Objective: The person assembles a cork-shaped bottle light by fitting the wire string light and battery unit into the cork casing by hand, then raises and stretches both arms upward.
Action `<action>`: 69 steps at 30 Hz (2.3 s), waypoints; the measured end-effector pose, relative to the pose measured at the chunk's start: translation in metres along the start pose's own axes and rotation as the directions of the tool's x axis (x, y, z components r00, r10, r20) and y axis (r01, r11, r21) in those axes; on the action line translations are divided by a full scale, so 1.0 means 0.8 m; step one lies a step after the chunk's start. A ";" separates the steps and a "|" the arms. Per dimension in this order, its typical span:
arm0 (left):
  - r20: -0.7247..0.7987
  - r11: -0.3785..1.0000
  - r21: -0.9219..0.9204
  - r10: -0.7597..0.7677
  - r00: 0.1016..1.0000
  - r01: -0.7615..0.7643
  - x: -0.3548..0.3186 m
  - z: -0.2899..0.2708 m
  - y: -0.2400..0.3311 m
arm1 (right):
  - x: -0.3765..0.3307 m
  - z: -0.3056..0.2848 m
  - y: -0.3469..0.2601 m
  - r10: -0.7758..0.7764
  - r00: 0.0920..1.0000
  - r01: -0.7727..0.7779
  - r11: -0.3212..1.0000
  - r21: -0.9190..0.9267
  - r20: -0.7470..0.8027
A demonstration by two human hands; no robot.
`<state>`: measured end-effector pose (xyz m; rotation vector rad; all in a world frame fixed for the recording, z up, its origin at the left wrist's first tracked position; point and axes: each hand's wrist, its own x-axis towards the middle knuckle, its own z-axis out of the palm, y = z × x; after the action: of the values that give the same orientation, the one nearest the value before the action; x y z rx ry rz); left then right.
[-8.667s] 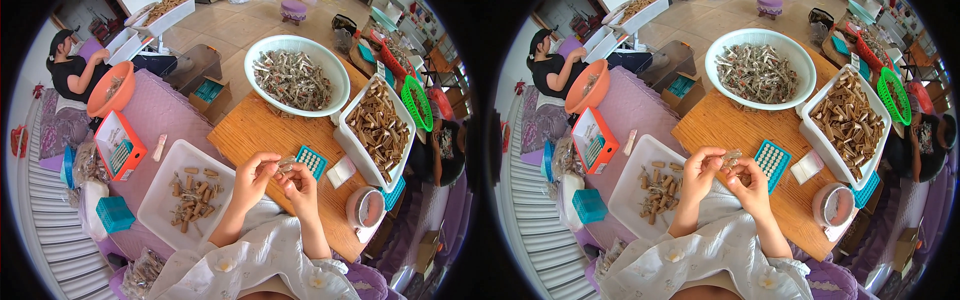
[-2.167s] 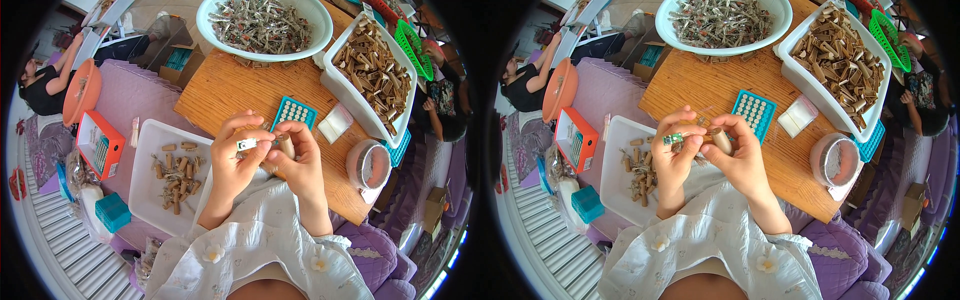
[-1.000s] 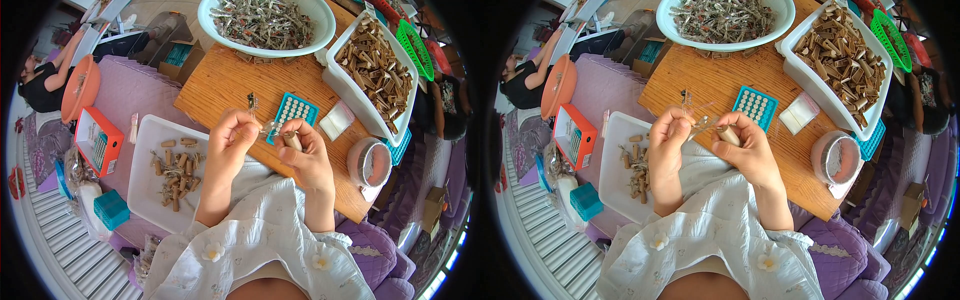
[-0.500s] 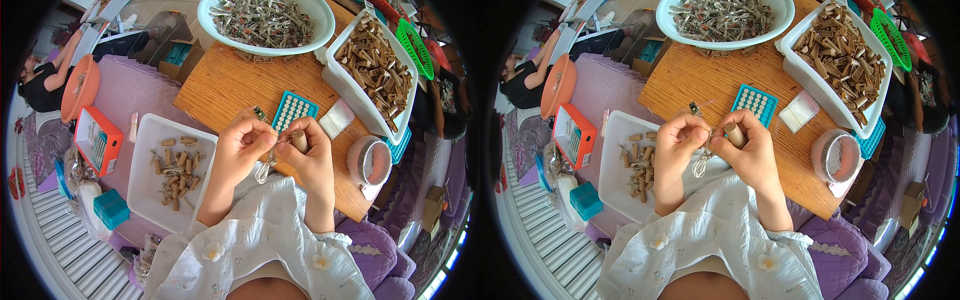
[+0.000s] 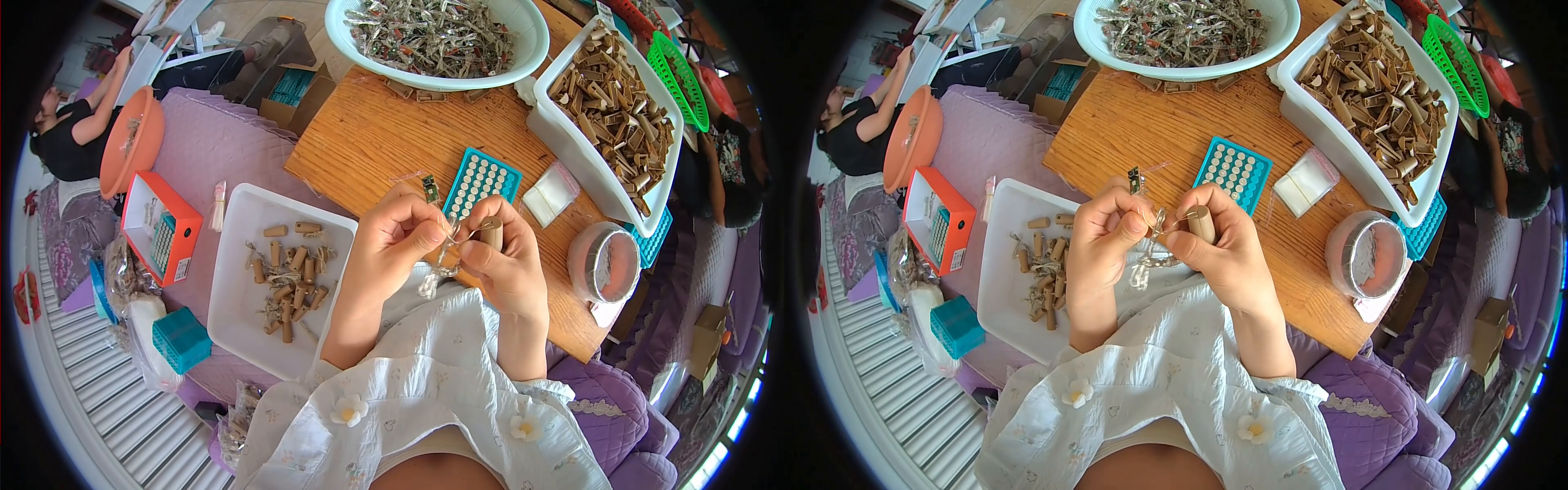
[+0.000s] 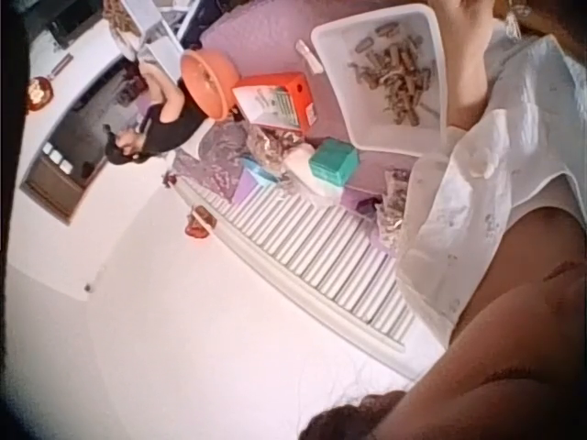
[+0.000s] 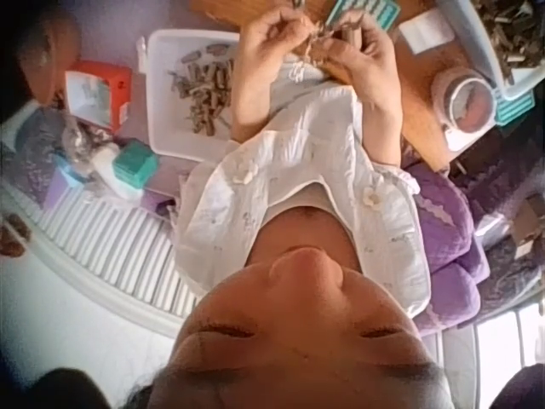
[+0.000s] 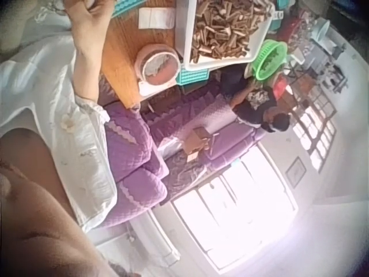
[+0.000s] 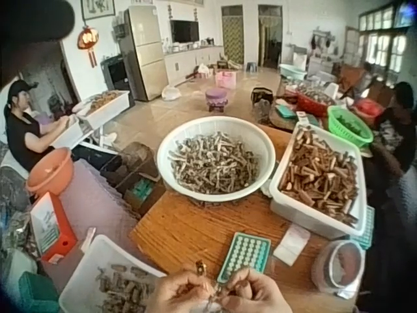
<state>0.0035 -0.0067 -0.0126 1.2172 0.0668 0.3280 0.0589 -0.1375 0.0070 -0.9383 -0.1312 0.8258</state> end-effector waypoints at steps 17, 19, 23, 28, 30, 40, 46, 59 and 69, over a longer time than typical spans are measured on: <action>0.031 0.998 -0.045 0.049 0.998 -0.047 0.005 -0.014 0.000 | -0.002 -0.002 0.000 0.083 0.992 -0.091 0.992 0.091 0.092; 0.063 0.998 -0.009 0.056 0.996 -0.056 0.005 -0.017 -0.002 | -0.001 -0.005 0.002 0.102 0.986 -0.121 0.982 0.147 0.134; 0.105 0.996 -0.079 0.047 0.993 -0.039 0.004 -0.016 0.001 | 0.000 -0.008 0.006 0.128 0.970 -0.177 0.954 0.244 0.207; 0.029 0.991 -0.133 0.024 0.999 -0.020 0.003 -0.009 0.009 | 0.001 0.004 0.012 -0.037 0.998 0.039 0.998 -0.051 0.045; -0.024 0.979 -0.197 0.050 0.998 -0.053 0.003 -0.009 0.010 | 0.000 0.009 0.017 -0.184 0.983 0.179 0.960 -0.214 -0.001; -0.118 0.998 0.052 0.032 0.992 -0.026 0.003 -0.014 0.009 | -0.006 0.025 0.015 -0.439 0.896 0.275 0.427 -0.862 0.068; -0.178 0.979 0.199 0.001 0.984 0.035 0.005 -0.022 0.006 | -0.001 0.016 0.013 -0.457 0.889 0.278 0.508 -0.815 0.019; -0.299 0.980 -0.200 -0.065 0.952 0.004 0.011 -0.017 0.005 | -0.005 0.009 0.001 -0.313 0.948 0.232 0.554 -0.799 0.058; -0.168 0.982 -0.149 -0.139 0.976 0.114 0.009 -0.001 0.003 | 0.008 0.015 -0.009 -0.354 0.923 0.294 0.397 -0.869 0.150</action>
<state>0.0099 -0.0034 -0.0096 1.0381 0.2710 0.3232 0.0623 -0.1272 0.0179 -1.8676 -0.7436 0.2900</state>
